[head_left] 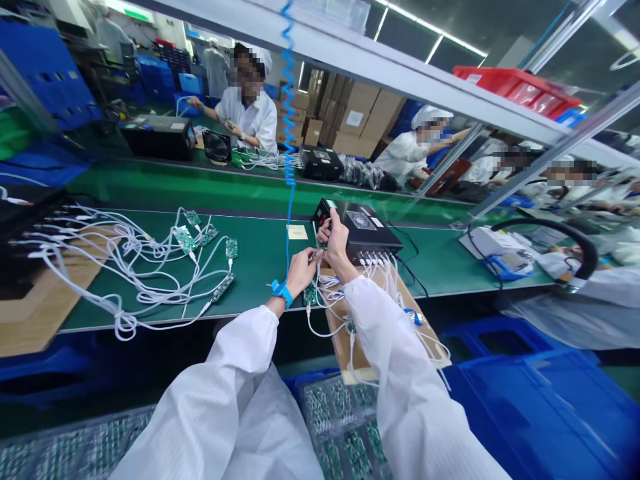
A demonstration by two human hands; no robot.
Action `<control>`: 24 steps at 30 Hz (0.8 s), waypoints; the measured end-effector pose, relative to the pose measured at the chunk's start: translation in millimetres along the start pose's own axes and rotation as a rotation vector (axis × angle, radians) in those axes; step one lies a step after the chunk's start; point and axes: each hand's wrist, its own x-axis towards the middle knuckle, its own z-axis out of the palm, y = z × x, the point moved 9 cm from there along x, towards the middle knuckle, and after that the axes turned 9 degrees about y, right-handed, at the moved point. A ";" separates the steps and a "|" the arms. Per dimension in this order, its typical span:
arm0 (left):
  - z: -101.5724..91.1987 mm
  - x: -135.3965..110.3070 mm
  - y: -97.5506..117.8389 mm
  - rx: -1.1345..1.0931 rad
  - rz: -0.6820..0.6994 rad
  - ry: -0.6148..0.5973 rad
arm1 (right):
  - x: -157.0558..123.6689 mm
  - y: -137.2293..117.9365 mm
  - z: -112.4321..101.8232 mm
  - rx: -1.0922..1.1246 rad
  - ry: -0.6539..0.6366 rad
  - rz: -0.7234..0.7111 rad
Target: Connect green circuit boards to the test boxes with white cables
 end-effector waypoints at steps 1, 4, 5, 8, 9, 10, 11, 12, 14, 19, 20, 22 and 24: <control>2.2 0.4 -0.1 -0.004 0.006 -0.002 | 2.5 -1.1 -3.1 -0.035 0.040 -0.029; 4.2 0.2 -1.9 0.007 0.020 0.020 | 8.5 -0.1 -5.4 -0.163 0.088 -0.085; 4.0 0.3 -2.8 0.017 0.020 0.034 | 9.8 1.0 -4.2 -0.202 0.086 -0.094; 4.2 2.6 -3.7 0.041 0.022 0.059 | 10.7 2.9 0.4 -0.284 0.062 -0.112; 4.7 4.3 -3.2 0.040 0.027 0.057 | 10.4 3.0 1.6 -0.303 0.054 -0.114; 5.0 6.4 -2.4 0.035 0.033 0.054 | 10.0 2.9 2.7 -0.317 0.046 -0.115; 5.1 8.7 -1.6 0.028 0.038 0.050 | 9.6 2.7 3.6 -0.327 0.037 -0.112; 5.0 11.0 -1.4 0.018 0.039 0.046 | 9.4 2.3 4.3 -0.333 0.029 -0.110; 4.0 14.9 -2.4 -0.005 0.028 0.039 | 9.6 1.8 6.7 -0.332 0.000 -0.101; 4.0 14.5 -8.8 -0.108 -0.022 -0.011 | 15.7 9.6 15.6 -0.236 -0.096 0.033; 5.0 13.3 -10.0 -0.135 -0.032 -0.026 | 17.9 12.7 15.3 -0.203 -0.088 0.084; 6.6 11.9 -12.4 -0.183 -0.051 -0.045 | 21.8 20.3 13.5 -0.131 -0.059 0.201; 7.0 12.8 -15.0 -0.217 -0.066 -0.039 | 24.6 27.1 13.4 -0.078 -0.047 0.298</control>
